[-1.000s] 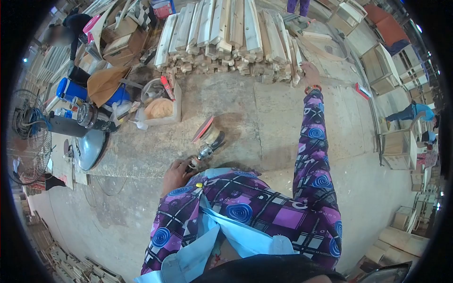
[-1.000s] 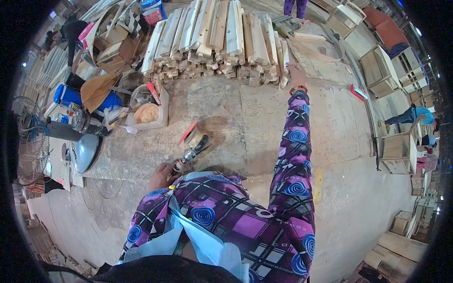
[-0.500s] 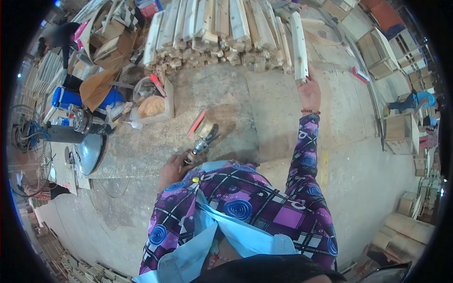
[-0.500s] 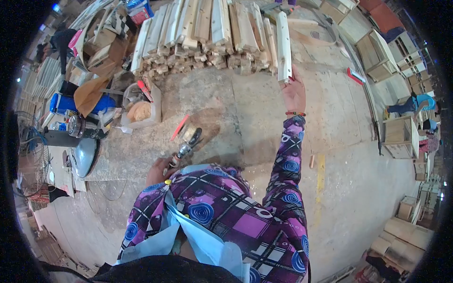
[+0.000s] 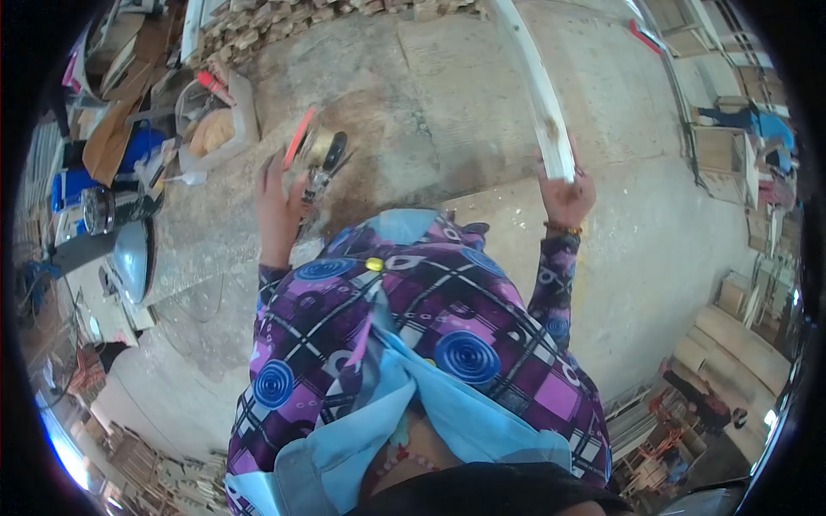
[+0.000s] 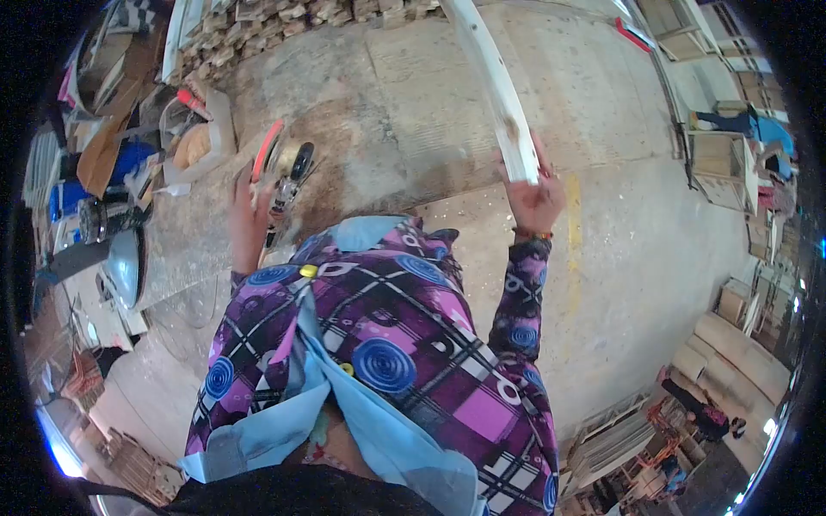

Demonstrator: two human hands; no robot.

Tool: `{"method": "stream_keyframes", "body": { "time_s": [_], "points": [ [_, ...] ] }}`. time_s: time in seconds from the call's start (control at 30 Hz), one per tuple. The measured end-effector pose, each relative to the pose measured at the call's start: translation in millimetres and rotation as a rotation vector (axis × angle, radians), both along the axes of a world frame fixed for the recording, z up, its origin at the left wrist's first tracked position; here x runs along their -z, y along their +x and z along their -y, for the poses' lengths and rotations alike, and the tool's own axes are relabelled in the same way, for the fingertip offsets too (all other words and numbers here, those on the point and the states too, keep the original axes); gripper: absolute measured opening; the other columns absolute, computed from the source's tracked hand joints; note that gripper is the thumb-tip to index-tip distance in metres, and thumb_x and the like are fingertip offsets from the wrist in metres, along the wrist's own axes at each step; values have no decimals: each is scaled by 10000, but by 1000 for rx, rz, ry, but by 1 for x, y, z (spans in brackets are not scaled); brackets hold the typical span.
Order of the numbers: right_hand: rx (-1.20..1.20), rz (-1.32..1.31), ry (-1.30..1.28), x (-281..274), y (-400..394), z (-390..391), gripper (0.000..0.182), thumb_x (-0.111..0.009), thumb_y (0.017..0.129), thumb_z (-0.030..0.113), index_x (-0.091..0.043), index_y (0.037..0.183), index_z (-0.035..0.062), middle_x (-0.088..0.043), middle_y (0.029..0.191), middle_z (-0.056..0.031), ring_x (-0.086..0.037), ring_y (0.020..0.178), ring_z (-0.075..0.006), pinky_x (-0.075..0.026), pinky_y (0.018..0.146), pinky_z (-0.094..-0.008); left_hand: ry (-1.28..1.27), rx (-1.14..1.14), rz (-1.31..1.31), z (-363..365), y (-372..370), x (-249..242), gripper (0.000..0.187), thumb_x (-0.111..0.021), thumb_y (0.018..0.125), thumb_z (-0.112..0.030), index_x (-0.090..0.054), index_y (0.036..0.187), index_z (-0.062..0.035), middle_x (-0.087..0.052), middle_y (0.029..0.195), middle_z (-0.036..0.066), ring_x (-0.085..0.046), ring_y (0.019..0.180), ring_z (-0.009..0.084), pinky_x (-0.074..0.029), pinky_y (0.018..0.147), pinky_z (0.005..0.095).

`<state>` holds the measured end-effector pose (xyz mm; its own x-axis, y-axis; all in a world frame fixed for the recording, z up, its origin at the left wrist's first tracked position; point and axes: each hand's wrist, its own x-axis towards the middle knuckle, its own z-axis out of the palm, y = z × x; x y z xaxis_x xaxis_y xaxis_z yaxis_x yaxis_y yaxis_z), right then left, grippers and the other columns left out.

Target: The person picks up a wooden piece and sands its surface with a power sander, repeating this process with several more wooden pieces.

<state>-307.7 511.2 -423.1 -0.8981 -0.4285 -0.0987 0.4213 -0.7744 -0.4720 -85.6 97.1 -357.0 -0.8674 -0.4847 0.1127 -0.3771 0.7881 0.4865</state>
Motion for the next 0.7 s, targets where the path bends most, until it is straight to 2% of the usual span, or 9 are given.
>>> {"method": "stream_keyframes", "body": {
  "time_s": [0.1, 0.13, 0.23, 0.33, 0.43, 0.47, 0.53, 0.6, 0.7],
  "points": [
    [-23, 105, 55, 19, 27, -19, 889, -588, 771, 221, -262, 1562, -23, -407, 1522, -248, -543, 1231, -495, -529, 989, -469, -165, -7, -99, -20, -12, 8, 612, -665, 953, -272, -431, 1451, -3, -542, 1343, 252, -502, 1238, 442, -425, 1026, 487],
    [-39, 130, 57, 26, 34, -22, 897, -597, 767, 241, -270, 1561, -19, -422, 1512, -242, -562, 1204, -487, -541, 966, -456, -149, -16, -106, -23, -15, 9, 658, -673, 949, -288, -398, 1468, 7, -534, 1348, 264, -498, 1227, 460, -420, 1023, 498],
    [-96, 212, 50, 38, 51, -28, 899, -606, 766, 268, -285, 1561, -3, -448, 1488, -235, -591, 1152, -471, -560, 917, -429, -186, -48, -169, -30, -19, 7, 623, -674, 947, -269, -429, 1456, -7, -531, 1351, 261, -502, 1216, 454, -425, 1019, 490],
    [-161, 305, -29, 46, 62, -30, 879, -602, 778, 270, -297, 1561, 11, -464, 1469, -232, -600, 1122, -463, -568, 887, -419, -454, -74, -205, -44, -17, 3, 591, -686, 933, -246, -467, 1438, -30, -547, 1310, 234, -527, 1171, 424, -439, 996, 471],
    [-256, 308, -89, 58, 68, -33, 846, -589, 799, 265, -308, 1562, 31, -466, 1464, -232, -599, 1117, -464, -570, 865, -424, -468, -44, -130, -57, -5, 5, 559, -698, 915, -224, -507, 1417, -71, -561, 1250, 189, -553, 1112, 384, -463, 946, 450],
    [-283, 336, -66, 60, 70, -36, 778, -567, 830, 252, -346, 1543, 34, -482, 1451, -229, -614, 1098, -457, -573, 826, -425, -439, -78, -111, -62, -3, 8, 570, -708, 899, -220, -507, 1419, -102, -570, 1189, 159, -569, 1079, 354, -481, 896, 444],
    [-340, 344, 104, 76, 69, -51, 723, -551, 860, 265, -376, 1522, 31, -495, 1439, -225, -626, 1090, -439, -572, 832, -429, -401, -158, 4, -67, 2, 17, 594, -709, 896, -228, -487, 1436, -119, -575, 1174, 156, -572, 1080, 349, -487, 889, 444],
    [-416, 258, 288, 83, 60, -64, 623, -533, 933, 318, -426, 1477, 34, -531, 1401, -204, -647, 1086, -393, -565, 890, -427, -366, -216, 133, -71, 2, 20, 648, -716, 886, -254, -445, 1462, -136, -590, 1132, 160, -591, 1052, 358, -498, 861, 455],
    [-486, 179, 622, 67, 41, -69, 565, -513, 981, 372, -472, 1444, 50, -564, 1361, -174, -655, 1096, -331, -552, 929, -398, -252, -244, 135, -67, 1, 29, 663, -726, 878, -281, -441, 1459, -138, -599, 1114, 169, -612, 998, 377, -509, 813, 464]
  ]
}}
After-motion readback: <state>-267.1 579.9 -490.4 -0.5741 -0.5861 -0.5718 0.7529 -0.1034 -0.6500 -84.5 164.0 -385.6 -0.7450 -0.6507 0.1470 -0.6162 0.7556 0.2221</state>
